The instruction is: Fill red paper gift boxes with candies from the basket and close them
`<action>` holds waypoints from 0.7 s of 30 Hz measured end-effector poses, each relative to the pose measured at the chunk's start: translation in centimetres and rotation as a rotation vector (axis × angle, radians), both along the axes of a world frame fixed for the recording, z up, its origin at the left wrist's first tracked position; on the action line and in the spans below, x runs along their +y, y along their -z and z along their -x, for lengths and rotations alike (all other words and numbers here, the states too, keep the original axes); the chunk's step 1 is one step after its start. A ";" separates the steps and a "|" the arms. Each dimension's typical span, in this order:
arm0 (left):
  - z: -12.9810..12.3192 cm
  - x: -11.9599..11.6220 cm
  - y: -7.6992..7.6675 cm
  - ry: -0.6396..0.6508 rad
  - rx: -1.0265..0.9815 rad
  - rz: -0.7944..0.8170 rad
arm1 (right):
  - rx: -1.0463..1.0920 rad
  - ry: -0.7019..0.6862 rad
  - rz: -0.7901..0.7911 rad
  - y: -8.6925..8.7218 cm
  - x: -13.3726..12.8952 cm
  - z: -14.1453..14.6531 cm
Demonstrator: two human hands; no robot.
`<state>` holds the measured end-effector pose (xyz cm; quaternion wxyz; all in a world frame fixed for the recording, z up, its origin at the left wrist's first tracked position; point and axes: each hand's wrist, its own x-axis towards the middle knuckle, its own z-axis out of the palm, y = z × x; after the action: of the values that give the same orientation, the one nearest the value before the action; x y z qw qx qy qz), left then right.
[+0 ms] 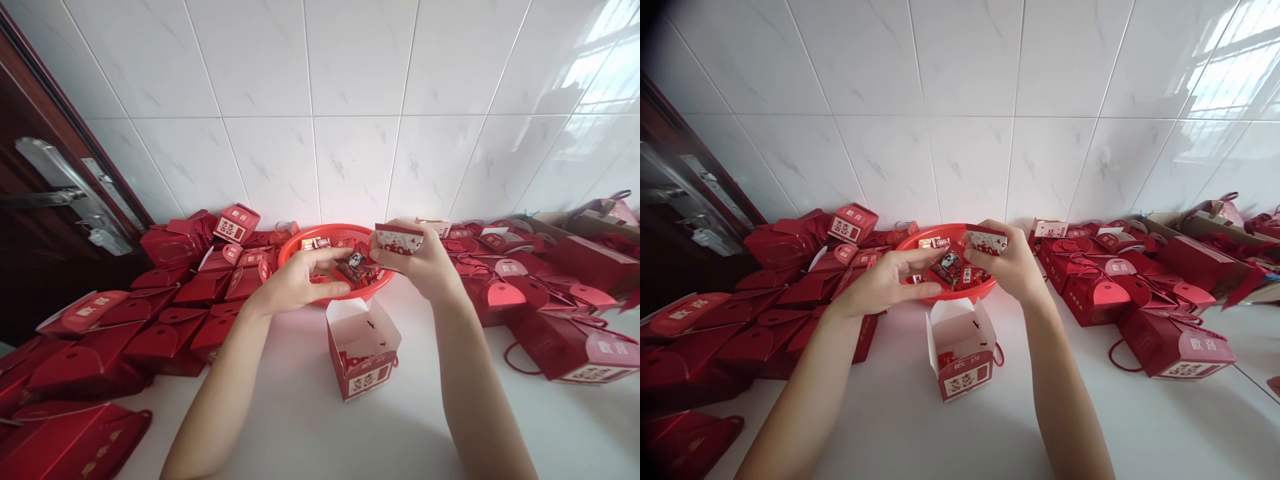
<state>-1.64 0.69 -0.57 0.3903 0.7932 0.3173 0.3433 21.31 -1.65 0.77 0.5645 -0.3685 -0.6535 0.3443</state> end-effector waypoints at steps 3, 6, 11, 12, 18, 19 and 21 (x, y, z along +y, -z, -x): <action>1.1 -0.1 -0.7 0.059 0.268 -0.029 | -0.268 -0.027 -0.016 -0.4 -0.6 -0.7; 1.4 -0.1 -1.0 0.051 0.427 -0.099 | -0.536 -0.193 0.042 -0.4 -0.8 -0.7; 0.8 0.0 -0.6 0.060 0.471 -0.118 | -0.589 -0.240 0.095 0.1 -0.5 0.5; 0.6 -0.1 -0.5 0.063 0.454 -0.114 | -0.508 -0.212 0.112 0.1 -0.5 0.6; -0.7 -0.6 -0.6 0.055 0.257 -0.092 | 0.018 -0.137 0.204 0.2 -0.2 1.8; -1.0 -0.7 -0.5 0.051 0.238 -0.085 | 0.083 -0.108 0.232 0.3 -0.2 2.1; -1.6 -0.7 -0.2 0.048 0.213 -0.063 | 0.180 -0.035 0.264 0.4 0.0 2.6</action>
<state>-0.05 -0.05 -0.35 0.3372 0.8444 0.3272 0.2574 18.70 -1.66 0.34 0.5614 -0.3954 -0.5557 0.4686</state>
